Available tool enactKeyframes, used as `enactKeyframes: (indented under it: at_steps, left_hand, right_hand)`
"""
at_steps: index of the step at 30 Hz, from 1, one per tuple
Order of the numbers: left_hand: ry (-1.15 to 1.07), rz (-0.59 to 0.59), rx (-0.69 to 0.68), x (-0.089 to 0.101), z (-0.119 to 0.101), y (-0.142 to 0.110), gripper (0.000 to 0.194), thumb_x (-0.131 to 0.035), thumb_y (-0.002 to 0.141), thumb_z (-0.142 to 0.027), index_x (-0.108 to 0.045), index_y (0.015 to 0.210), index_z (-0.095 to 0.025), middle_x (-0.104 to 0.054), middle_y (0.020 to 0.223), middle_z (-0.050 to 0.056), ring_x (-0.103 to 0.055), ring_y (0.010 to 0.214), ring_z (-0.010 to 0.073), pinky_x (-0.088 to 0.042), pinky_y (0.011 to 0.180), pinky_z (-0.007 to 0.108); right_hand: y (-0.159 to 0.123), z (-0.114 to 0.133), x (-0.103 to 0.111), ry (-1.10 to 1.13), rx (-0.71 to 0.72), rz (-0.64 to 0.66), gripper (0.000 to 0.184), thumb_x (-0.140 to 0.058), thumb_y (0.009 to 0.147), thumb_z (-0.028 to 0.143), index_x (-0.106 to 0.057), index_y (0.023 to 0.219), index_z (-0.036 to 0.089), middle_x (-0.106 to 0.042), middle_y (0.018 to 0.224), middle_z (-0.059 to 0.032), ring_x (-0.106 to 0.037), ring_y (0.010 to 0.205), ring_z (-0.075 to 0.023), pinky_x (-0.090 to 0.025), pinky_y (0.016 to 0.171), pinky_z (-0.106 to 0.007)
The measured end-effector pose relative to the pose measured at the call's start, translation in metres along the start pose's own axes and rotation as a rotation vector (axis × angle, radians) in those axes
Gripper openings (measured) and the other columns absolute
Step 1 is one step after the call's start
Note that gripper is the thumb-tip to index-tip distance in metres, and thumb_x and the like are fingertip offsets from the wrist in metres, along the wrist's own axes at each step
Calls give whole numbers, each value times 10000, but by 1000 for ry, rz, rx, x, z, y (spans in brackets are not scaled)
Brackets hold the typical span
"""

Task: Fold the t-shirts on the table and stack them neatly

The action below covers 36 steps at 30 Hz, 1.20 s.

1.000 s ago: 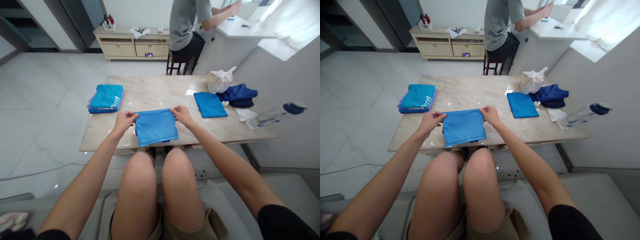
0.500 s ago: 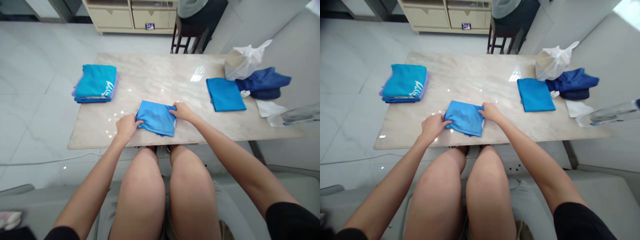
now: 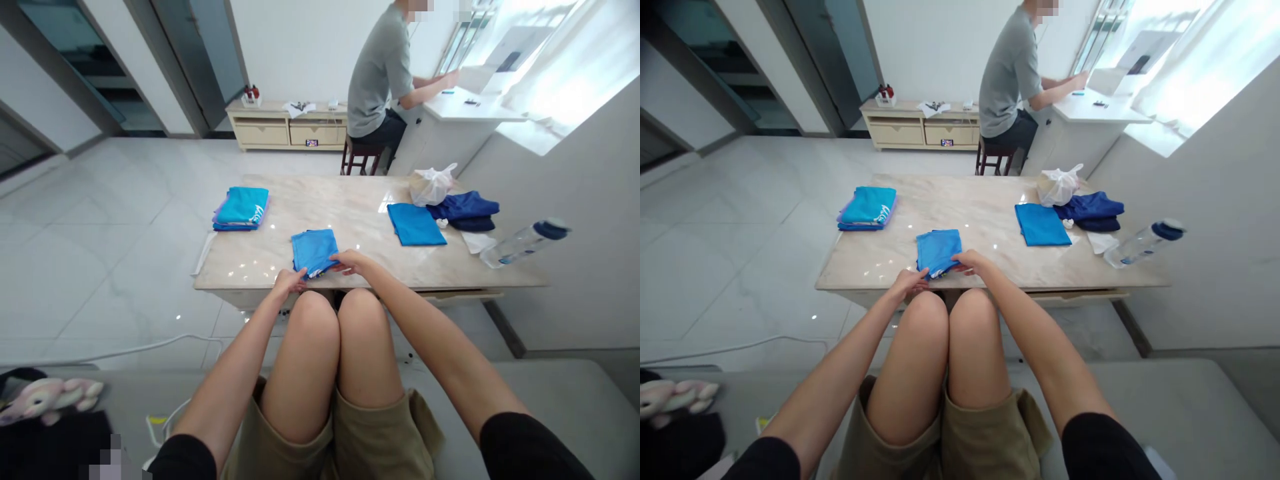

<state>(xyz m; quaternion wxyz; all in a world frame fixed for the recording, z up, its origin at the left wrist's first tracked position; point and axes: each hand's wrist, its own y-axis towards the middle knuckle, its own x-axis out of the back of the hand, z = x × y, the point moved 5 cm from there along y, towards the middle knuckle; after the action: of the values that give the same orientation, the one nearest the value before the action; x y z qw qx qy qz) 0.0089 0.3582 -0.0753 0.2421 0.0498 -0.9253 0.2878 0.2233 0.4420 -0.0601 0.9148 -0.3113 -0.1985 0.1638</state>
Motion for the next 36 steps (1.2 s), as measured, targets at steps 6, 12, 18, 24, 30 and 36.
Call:
enactKeyframes:
  at_steps: [6,12,18,24,30,36]
  left_hand:
    - [99,-180,-57,9,-6,1,433,-817,908,-521,-745,1157,-173,-802,1192,221,-753,1253,404,-579,897,394]
    - [412,-393,-470,-2,2,-16,735,-880,864,-466,-611,1510,-242,-630,1479,210,-635,1383,410,-536,1098,501]
    - [651,-298,-624,-21,-9,9,394,-701,977,-229,-726,1370,-252,-739,1382,158,-653,1305,377,-515,1100,501]
    - [661,-324,-630,17,-9,-25,355,-569,1031,-184,-775,1311,-250,-806,1302,141,-721,1225,344,-526,1057,459]
    - [517,-412,-655,99,-25,-93,328,-557,1048,-262,-822,1241,-254,-829,1282,114,-749,1207,325,-554,1059,422]
    - [602,-369,-602,187,-39,-95,281,-619,1025,-319,-865,1154,-281,-847,1250,84,-750,1216,313,-571,1025,384]
  right_hand:
    - [-3,-1,-1,99,-35,53,203,-762,1009,376,-692,911,213,-827,913,-79,-778,915,-222,-552,803,-321]
    - [6,-11,-13,262,-56,238,190,-637,1063,341,-770,1011,216,-860,1108,-89,-779,1051,-211,-533,770,-268]
    - [7,-1,-9,239,-86,305,236,-635,1048,359,-804,954,223,-869,1113,-107,-765,1124,-249,-532,780,-282]
    - [-35,20,-8,168,-68,284,186,-668,1024,340,-800,951,230,-873,1110,-101,-766,1079,-259,-540,788,-304]
    - [-112,66,-29,256,17,256,152,-687,1021,302,-778,942,210,-866,1098,-111,-757,946,-243,-555,725,-312]
    - [-131,111,-81,335,96,274,177,-697,1050,283,-749,892,225,-851,1088,-102,-705,854,-196,-514,642,-295]
